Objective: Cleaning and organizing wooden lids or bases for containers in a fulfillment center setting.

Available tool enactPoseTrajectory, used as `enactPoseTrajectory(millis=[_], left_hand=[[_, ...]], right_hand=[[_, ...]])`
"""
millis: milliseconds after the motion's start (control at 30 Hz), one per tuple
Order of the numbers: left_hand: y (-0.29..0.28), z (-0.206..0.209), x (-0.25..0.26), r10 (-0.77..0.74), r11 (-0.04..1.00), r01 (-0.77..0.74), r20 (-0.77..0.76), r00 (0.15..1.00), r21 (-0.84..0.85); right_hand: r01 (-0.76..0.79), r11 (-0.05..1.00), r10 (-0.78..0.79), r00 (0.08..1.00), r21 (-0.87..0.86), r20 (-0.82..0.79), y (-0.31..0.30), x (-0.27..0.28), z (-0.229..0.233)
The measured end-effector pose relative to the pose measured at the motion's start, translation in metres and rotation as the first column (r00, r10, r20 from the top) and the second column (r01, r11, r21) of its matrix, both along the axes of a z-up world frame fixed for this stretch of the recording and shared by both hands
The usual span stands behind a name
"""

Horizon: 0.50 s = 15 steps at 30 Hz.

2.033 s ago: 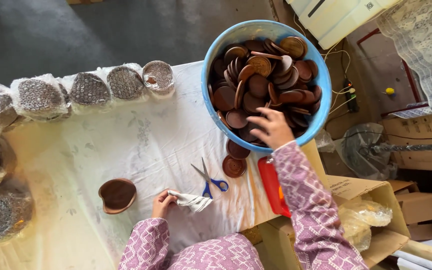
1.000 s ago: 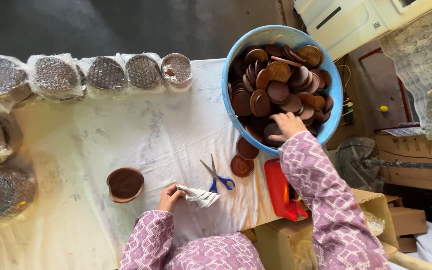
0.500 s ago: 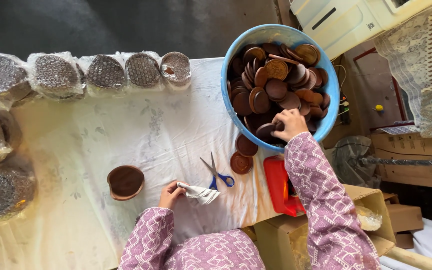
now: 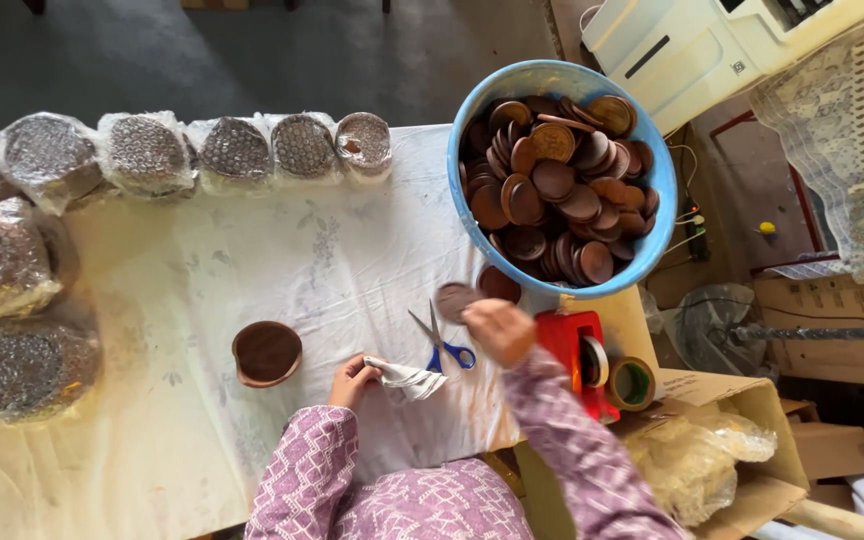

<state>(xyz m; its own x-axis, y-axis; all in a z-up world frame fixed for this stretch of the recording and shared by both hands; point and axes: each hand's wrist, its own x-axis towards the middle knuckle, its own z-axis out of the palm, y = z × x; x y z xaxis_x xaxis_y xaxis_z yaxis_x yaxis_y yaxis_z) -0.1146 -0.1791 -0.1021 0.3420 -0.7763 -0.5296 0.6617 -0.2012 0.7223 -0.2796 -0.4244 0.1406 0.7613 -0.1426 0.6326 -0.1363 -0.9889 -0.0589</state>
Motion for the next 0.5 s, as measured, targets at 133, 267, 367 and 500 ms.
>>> enactPoseTrajectory(millis=[133, 267, 367, 500], left_hand=[[0.002, 0.002, 0.001, -0.018, 1.0, 0.018, 0.001, 1.0, 0.002], [0.002, -0.002, 0.0, 0.002, 1.0, -0.002, -0.009, 1.0, 0.002], [0.003, -0.007, -0.004, 0.012, 1.0, -0.012, 0.0, 1.0, 0.015], [0.003, -0.013, 0.001, -0.001, 1.0, 0.001, -0.003, 1.0, -0.014]], right_hand=[[0.085, 0.994, -0.08, 0.994, 0.067, -0.074, 0.018, 0.022, -0.049], [0.296, 0.938, -0.297, 0.955, 0.182, -0.023, 0.03, 0.0, -0.058], [0.366, 0.905, -0.372, 0.928, 0.215, -0.017, 0.046, -0.024, -0.075], [0.341, 0.909, -0.347, 0.938, 0.24, -0.019, 0.059, -0.016, -0.083]])
